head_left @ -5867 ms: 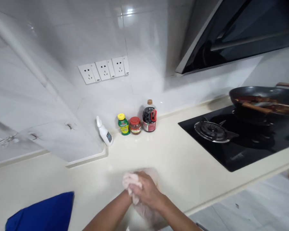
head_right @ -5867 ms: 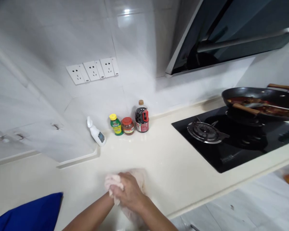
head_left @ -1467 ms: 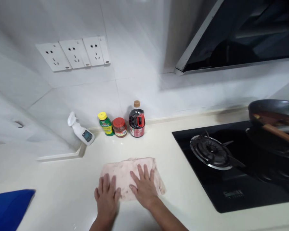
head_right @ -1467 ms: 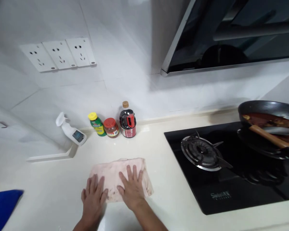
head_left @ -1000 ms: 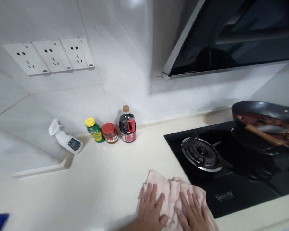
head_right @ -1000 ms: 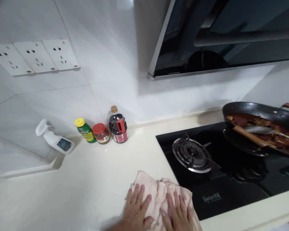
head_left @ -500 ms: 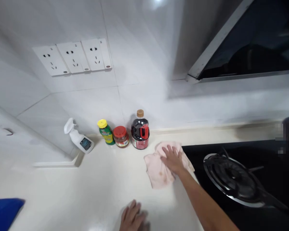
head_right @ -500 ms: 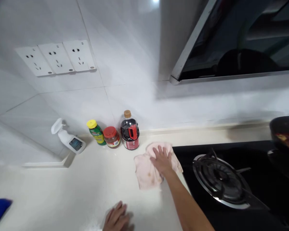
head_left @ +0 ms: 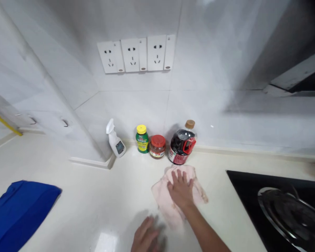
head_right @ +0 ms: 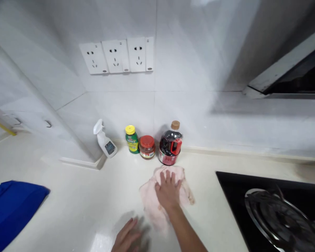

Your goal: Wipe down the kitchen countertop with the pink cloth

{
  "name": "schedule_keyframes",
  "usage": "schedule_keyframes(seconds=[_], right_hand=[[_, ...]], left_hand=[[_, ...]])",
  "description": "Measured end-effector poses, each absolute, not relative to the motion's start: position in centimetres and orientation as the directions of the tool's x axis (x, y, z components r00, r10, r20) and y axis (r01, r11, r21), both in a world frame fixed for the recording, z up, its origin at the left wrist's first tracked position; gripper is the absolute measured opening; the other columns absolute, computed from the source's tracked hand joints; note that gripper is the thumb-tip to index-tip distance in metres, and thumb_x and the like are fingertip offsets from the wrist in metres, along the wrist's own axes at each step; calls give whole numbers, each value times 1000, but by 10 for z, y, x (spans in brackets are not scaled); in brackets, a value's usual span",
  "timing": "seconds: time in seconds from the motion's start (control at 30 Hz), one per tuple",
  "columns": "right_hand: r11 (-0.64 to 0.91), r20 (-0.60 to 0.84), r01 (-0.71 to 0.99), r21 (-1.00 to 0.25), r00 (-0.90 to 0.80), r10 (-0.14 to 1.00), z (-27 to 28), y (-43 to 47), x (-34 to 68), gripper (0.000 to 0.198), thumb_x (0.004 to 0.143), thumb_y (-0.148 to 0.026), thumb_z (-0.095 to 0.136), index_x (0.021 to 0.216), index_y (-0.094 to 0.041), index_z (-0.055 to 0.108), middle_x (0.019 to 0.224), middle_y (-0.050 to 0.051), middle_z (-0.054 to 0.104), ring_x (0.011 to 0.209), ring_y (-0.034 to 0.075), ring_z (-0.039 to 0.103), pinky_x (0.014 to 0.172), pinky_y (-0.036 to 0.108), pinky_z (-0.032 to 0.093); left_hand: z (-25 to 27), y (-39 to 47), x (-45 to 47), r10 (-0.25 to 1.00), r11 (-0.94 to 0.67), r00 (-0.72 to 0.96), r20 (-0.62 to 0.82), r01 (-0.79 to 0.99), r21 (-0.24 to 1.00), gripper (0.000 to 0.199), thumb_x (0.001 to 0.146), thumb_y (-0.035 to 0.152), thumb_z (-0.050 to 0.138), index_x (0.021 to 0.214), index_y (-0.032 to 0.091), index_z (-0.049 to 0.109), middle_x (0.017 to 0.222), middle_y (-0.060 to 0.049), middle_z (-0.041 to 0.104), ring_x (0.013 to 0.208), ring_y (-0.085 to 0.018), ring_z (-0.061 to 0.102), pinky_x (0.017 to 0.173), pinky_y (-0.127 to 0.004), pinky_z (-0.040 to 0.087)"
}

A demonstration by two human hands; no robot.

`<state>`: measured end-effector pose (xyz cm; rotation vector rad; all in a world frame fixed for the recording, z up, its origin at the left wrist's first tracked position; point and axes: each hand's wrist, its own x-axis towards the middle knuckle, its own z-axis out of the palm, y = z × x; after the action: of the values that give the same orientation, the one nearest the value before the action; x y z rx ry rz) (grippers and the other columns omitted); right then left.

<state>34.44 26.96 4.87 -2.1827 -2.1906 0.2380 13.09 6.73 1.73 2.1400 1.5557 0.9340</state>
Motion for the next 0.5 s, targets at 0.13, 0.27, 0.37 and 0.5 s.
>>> schedule_keyframes(seconds=[0.13,0.27,0.37,0.5], right_hand=[[123,-140,949,-289,-169,975,62,277,261,64,98,-45,38,156,-20,31,166,11,8,151,37,-4,115,68,-5],[166,-160,781,-602,-322,933,73,291,197,67,100,-53,34,157,-18,30,166,10,5,151,33,-10,116,62,-14],[189,-142,606,-773,-455,879,74,277,172,65,103,-51,18,160,-20,19,165,5,16,153,23,1,122,53,-4],[185,-92,503,-844,-477,874,67,241,188,69,102,-52,4,158,-18,25,160,7,32,148,17,27,122,39,24]], left_hand=[[52,103,133,952,-291,143,272,703,649,55,95,27,47,150,27,42,163,-11,33,149,-28,33,114,-49,44],[72,131,111,970,-114,-64,233,730,674,62,98,31,42,157,23,26,167,-13,19,154,-27,19,119,-50,34],[69,139,85,947,-19,-192,258,767,642,60,99,32,39,157,20,27,167,-16,15,155,-29,13,121,-55,25],[61,147,73,960,175,-268,84,805,567,61,95,34,46,154,23,37,168,-16,14,153,-41,7,116,-69,21]])
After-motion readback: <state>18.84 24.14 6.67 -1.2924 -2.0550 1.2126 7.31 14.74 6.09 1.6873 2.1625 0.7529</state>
